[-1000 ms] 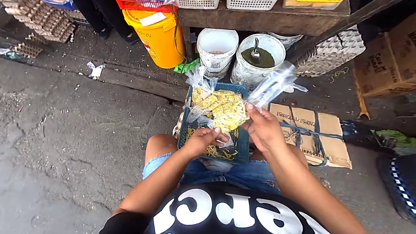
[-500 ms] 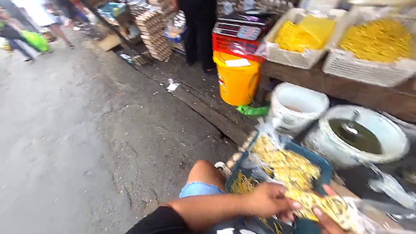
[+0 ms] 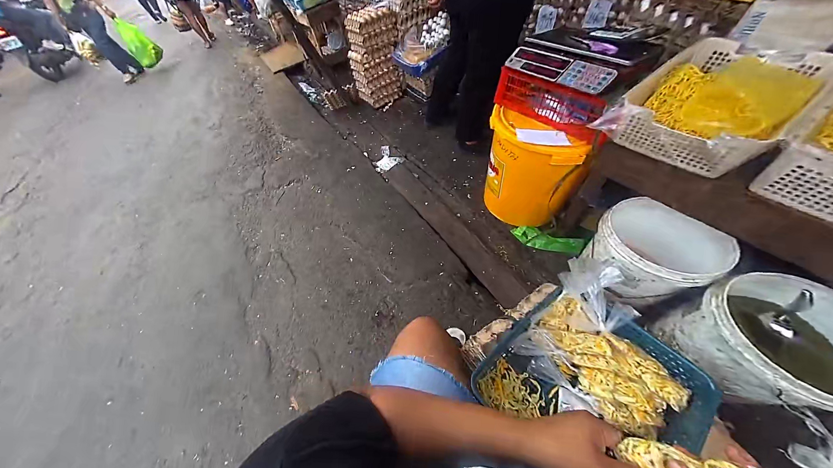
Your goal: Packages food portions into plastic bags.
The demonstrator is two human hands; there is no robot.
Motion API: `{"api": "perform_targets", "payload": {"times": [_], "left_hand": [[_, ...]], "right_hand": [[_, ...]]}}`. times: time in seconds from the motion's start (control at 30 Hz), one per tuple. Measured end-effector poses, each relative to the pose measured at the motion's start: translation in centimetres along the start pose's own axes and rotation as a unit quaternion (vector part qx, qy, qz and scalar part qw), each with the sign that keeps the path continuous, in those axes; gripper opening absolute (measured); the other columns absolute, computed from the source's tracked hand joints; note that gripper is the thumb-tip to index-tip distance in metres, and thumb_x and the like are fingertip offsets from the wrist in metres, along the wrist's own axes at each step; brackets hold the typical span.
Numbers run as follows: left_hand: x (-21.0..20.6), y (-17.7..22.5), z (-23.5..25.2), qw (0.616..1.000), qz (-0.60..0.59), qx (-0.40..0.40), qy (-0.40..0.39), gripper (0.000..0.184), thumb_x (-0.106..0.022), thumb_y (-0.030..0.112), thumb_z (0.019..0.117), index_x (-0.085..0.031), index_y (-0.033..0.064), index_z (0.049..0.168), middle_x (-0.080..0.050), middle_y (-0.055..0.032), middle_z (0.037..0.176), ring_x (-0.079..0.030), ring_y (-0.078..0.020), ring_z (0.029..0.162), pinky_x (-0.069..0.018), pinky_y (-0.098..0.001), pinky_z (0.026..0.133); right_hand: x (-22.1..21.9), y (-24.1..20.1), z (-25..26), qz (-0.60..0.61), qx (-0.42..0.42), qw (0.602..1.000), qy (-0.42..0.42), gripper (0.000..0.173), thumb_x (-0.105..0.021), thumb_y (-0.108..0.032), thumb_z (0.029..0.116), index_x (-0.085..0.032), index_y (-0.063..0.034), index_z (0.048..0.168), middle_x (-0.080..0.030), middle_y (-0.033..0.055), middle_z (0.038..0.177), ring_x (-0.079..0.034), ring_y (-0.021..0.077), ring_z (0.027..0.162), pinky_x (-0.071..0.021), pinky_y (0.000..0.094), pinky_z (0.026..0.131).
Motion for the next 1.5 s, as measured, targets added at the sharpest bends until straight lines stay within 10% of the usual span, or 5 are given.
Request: {"api": "perform_targets", "payload": {"times": [0.2, 0.6, 0.8, 0.93, 1.5], "left_hand": [[1.4, -0.1, -0.1, 0.995, 0.017, -0.083, -0.047, 0.024, -0.065, 0.012, 0.1, -0.066, -0.012, 0.104, -0.071, -0.0147, 0.087, -0.068, -0.0147, 0.078, -0.0568, -0.034, 0.078], [1.5, -1.4, -0.4, 0.999, 0.031, -0.027, 0.0, 0.03, -0.063, 0.018, 0.1027, -0.065, -0.0113, 0.108, -0.069, -0.0138, 0.086, -0.062, -0.013, 0.073, -0.0522, -0.0318, 0.074], [2.0, -1.1, -0.6, 0.994, -0.037, -0.097, -0.043, 0.045, -0.069, 0.007, 0.0956, -0.054, -0.0136, 0.133, -0.065, -0.0262, 0.118, -0.066, -0.0252, 0.107, -0.0522, -0.0403, 0.098], [2.4, -0.3, -0.4, 0.997, 0.013, -0.062, -0.05, 0.027, -0.071, 0.008, 0.0952, -0.065, -0.011, 0.114, -0.069, -0.0147, 0.089, -0.061, -0.0125, 0.077, -0.0513, -0.0318, 0.077], [0.5, -1.5, 0.2, 0.989, -0.075, -0.111, -0.06, 0.024, -0.056, 0.011, 0.1045, -0.066, -0.0117, 0.104, -0.072, -0.012, 0.088, -0.069, -0.0117, 0.079, -0.0575, -0.0316, 0.079]], "right_hand": [[1.6, 0.8, 0.5, 0.128, -0.077, 0.987, -0.064, 0.046, -0.066, 0.01, 0.0859, -0.052, -0.0053, 0.127, -0.075, -0.0086, 0.104, -0.074, 0.0087, 0.094, -0.0635, 0.0308, 0.086], [1.7, -0.3, 1.4, -0.002, -0.043, 0.998, -0.036, 0.037, -0.066, 0.009, 0.0859, -0.054, 0.0065, 0.121, -0.073, -0.0061, 0.099, -0.073, 0.004, 0.092, -0.0623, 0.0267, 0.086], [1.8, -1.6, 1.7, -0.073, -0.019, 0.992, -0.105, 0.036, -0.071, 0.007, 0.0836, -0.057, 0.0106, 0.116, -0.073, -0.0043, 0.099, -0.07, -0.0003, 0.093, -0.0595, 0.0237, 0.09], [0.9, -1.8, 1.0, -0.067, -0.018, 0.983, -0.17, 0.043, -0.069, 0.008, 0.0842, -0.053, 0.0099, 0.124, -0.073, -0.0058, 0.104, -0.07, 0.0003, 0.097, -0.059, 0.0253, 0.094], [2.5, -4.1, 4.1, 0.044, 0.056, 0.975, -0.21, 0.03, -0.05, -0.019, 0.1086, -0.062, -0.0149, 0.136, -0.076, -0.0075, 0.119, -0.071, 0.0141, 0.113, -0.0549, 0.037, 0.106]]}}
Point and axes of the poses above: each hand's wrist, its own z-axis towards the middle knuckle, its own x-axis out of the back of the hand, y = z × x, the point moved 1 cm from there along z, towards the middle knuckle
